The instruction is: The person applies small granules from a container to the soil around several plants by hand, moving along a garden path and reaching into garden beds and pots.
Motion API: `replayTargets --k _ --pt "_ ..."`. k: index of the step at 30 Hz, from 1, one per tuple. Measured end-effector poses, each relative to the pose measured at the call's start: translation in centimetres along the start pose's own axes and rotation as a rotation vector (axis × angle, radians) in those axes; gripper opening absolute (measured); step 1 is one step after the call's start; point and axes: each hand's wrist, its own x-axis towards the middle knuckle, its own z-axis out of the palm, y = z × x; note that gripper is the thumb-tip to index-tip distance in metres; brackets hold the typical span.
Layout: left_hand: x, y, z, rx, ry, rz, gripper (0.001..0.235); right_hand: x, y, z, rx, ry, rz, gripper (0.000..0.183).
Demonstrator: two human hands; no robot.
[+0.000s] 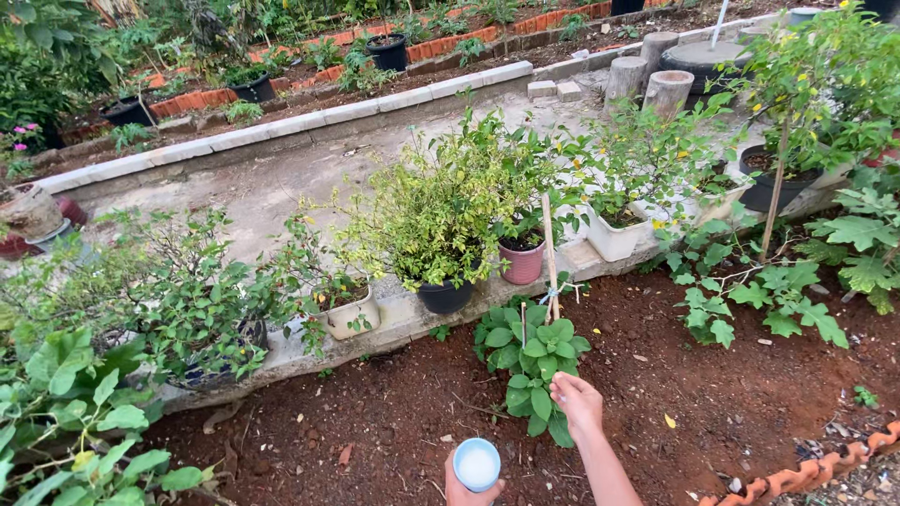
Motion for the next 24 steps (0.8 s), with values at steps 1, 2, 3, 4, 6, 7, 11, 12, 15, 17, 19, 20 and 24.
replayTargets --k 1,2,3,4,6,7,11,12,15,17,19,20,24 --pt "0.2 0.1 -0.7 0.024 -0.011 0.017 0.112 -0.1 0.2 0.5 0.003 -0.003 0.011 0.027" --pt "0.4 0.2 -1.3 0.043 -0.02 0.034 0.108 0.0 0.3 0.9 0.001 -0.009 0.02 0.03" --pt "0.7 0.3 -1.9 0.062 -0.029 0.052 0.104 0.2 0.3 1.5 0.0 -0.015 0.029 0.032" --pt "1.1 0.3 -2.4 0.04 -0.044 0.046 0.104 0.2 0.4 2.0 -0.006 -0.046 0.03 0.034" --pt "1.6 0.4 -3.3 -0.005 -0.071 0.031 0.103 0.1 0.9 3.0 -0.021 -0.109 0.036 0.04" --pt "1.6 0.4 -3.6 0.004 -0.048 0.032 0.105 0.0 1.1 3.4 -0.025 -0.12 0.036 0.042" --pt "2.0 0.4 -5.0 0.044 0.008 0.044 0.112 -0.4 1.9 5.4 -0.067 -0.184 0.021 0.047" --pt "2.1 0.5 -5.3 0.052 0.013 0.049 0.113 -0.6 2.0 5.8 -0.086 -0.203 0.013 0.047" --pt "2.1 0.4 -6.7 0.029 0.003 0.118 0.108 -0.9 2.8 7.2 -0.102 -0.219 0.007 0.045" --pt "2.2 0.6 -7.6 0.091 0.033 0.089 0.109 -1.1 3.0 8.4 -0.158 -0.218 0.0 0.043" --pt "2.3 0.5 -8.7 0.109 0.042 0.062 0.109 -1.3 3.7 9.3 -0.186 -0.216 0.005 0.042" --pt "2.4 0.5 -9.2 0.093 0.038 0.052 0.11 -1.5 4.0 9.9 -0.189 -0.217 0.01 0.041" --pt "2.3 0.3 -10.9 0.061 0.04 0.111 0.099 -2.1 5.2 12.1 -0.232 -0.286 0.059 0.039"
